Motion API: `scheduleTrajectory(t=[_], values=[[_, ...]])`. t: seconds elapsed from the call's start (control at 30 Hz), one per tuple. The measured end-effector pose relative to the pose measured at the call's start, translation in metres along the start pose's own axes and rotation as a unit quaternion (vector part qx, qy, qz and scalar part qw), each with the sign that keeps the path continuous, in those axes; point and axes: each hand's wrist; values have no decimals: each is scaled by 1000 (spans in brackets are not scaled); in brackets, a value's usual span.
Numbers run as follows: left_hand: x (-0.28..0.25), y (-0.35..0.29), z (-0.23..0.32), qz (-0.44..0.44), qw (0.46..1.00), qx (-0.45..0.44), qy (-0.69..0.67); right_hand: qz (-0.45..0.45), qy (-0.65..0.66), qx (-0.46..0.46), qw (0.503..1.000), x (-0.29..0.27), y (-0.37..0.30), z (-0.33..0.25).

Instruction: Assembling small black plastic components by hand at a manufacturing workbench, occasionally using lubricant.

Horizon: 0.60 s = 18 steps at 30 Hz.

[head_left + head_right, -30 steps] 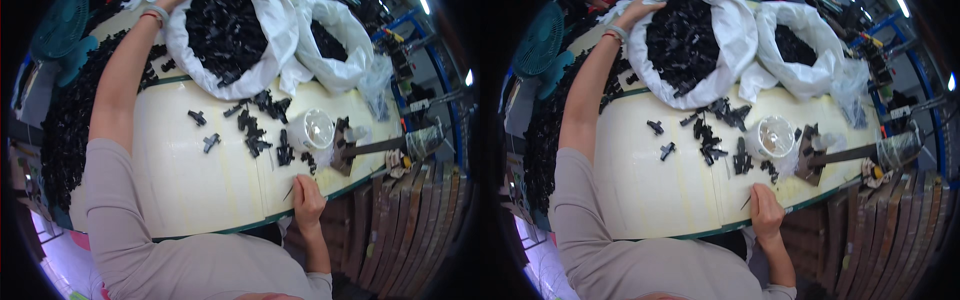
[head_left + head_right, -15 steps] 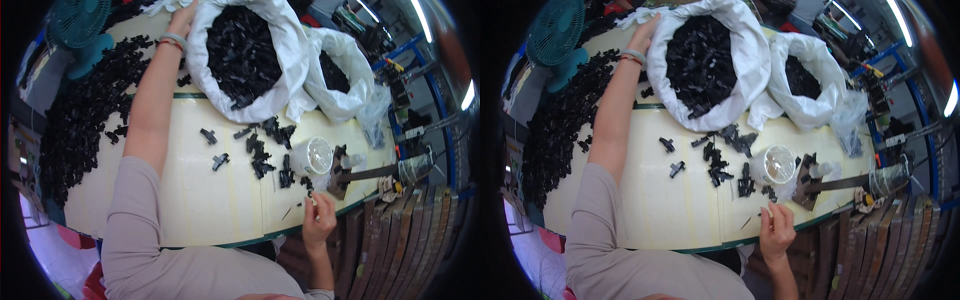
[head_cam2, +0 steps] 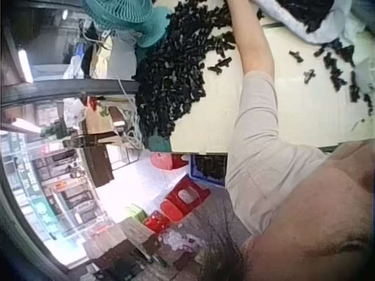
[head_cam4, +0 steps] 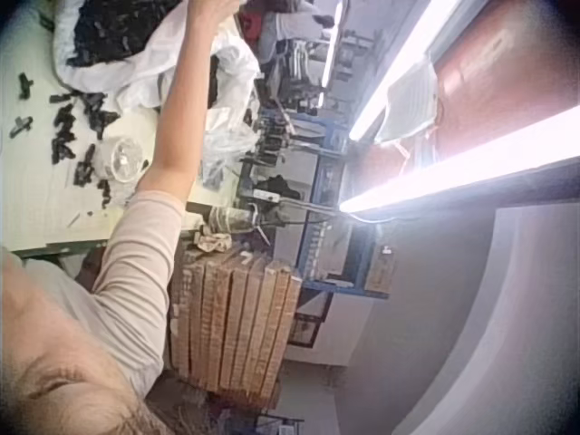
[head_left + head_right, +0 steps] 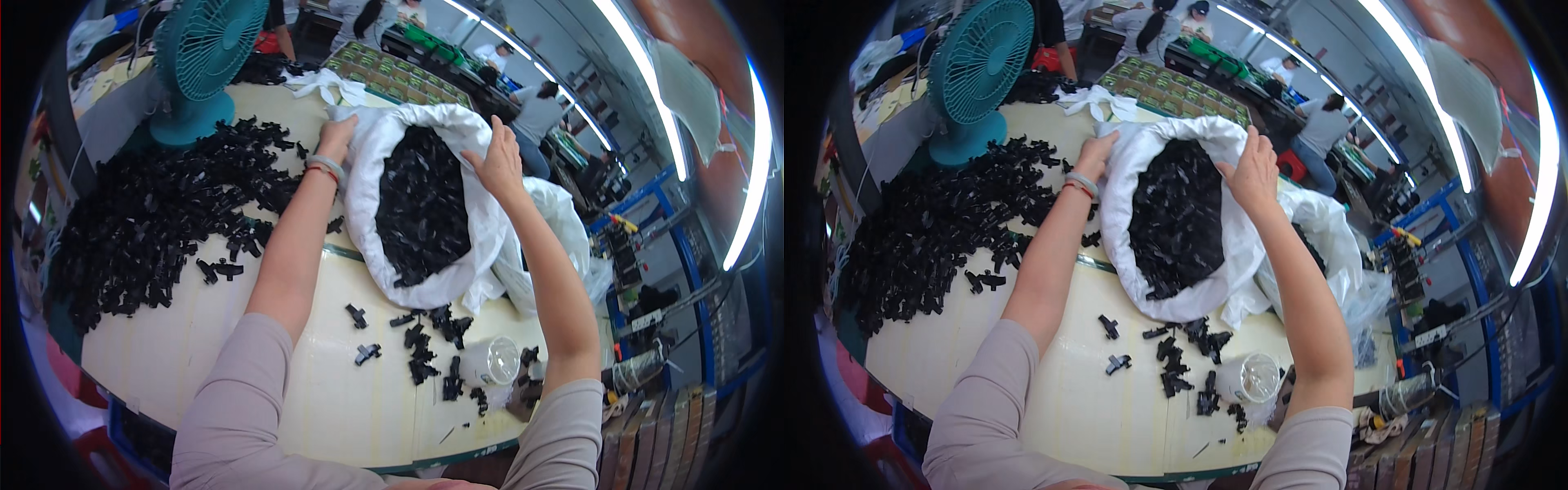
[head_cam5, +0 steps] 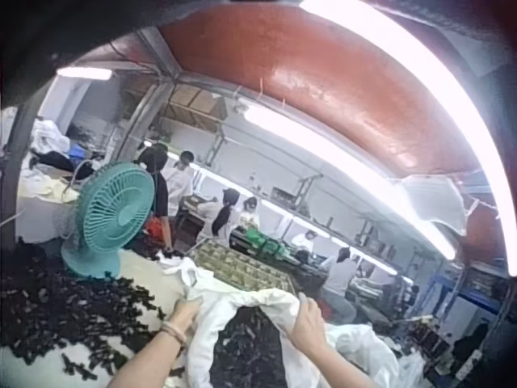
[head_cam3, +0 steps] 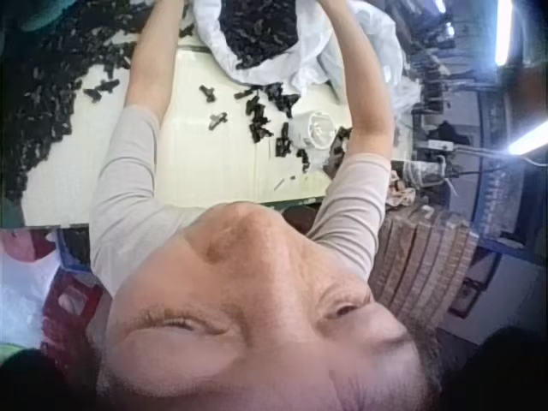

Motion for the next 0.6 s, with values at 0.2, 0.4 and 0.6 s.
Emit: scheduleTrajectory(t=[0.2, 0.4, 0.6], values=[[5, -9, 13, 8, 1000, -19, 12, -94, -21, 189, 977, 42, 39, 23], [7, -13, 29, -80, 994, -2, -78, 125, 56, 169, 976, 9, 52, 35], [5, -40, 70, -185, 972, 53, -136, 299, 77, 98, 946, -36, 46, 60]])
Point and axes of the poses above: each hand's wrist, its own y-axis towards the middle knuckle, its own x-axis out of the palm, z = x × y, and after that the axes turned 11 degrees about y, right-handed
